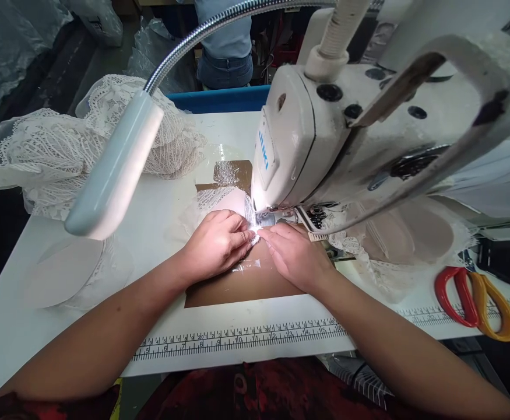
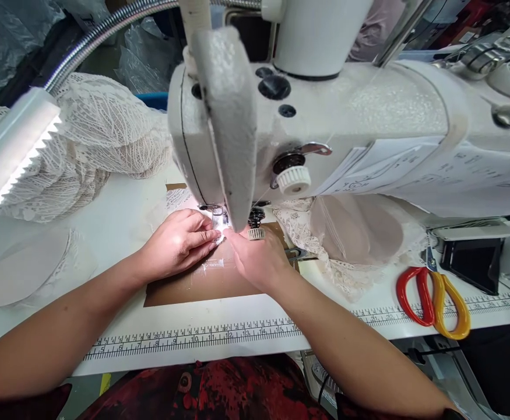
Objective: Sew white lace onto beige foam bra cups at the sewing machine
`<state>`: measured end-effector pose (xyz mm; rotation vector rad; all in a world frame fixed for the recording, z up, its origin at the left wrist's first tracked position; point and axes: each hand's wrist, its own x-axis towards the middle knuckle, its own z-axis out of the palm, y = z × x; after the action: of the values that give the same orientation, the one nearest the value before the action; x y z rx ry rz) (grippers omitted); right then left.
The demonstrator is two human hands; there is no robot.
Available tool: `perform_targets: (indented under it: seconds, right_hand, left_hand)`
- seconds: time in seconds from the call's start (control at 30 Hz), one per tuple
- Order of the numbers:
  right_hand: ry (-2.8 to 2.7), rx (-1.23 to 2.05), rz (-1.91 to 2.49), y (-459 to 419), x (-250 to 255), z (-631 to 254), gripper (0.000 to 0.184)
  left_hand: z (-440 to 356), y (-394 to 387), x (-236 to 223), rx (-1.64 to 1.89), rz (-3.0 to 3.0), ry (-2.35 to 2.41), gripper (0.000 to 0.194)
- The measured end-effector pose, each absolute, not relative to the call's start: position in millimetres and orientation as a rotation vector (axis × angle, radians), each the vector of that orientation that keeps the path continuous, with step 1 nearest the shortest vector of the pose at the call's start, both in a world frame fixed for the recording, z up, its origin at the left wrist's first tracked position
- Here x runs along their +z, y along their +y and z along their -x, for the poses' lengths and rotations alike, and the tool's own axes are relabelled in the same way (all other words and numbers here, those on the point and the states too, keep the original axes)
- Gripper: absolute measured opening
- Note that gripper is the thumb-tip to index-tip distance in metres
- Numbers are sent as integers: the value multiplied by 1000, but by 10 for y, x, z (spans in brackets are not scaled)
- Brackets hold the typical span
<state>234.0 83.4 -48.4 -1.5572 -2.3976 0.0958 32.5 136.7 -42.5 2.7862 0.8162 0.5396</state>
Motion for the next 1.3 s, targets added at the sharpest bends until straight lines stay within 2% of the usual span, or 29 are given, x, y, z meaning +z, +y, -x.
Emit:
perform_targets:
  seconds: [0.33, 0.57, 1.03, 1.3]
  right_hand:
    - [-2264, 112, 1621, 872, -495, -2379, 34]
    - [-2425, 145, 1493, 832, -453, -2373, 34]
    - [-2433, 49, 1568, 819, -453, -2341, 42]
    - [-2353, 84, 1471, 803, -503, -2404, 37]
  left_hand:
    - [-307, 1347, -377, 494, -2821, 645, 27]
    - [-306, 1331, -362, 495, -2799, 594, 26]
    - [-301, 1381, -446, 635, -2836, 753, 27]
    - [-290, 1453, -469, 618, -2822, 925, 31]
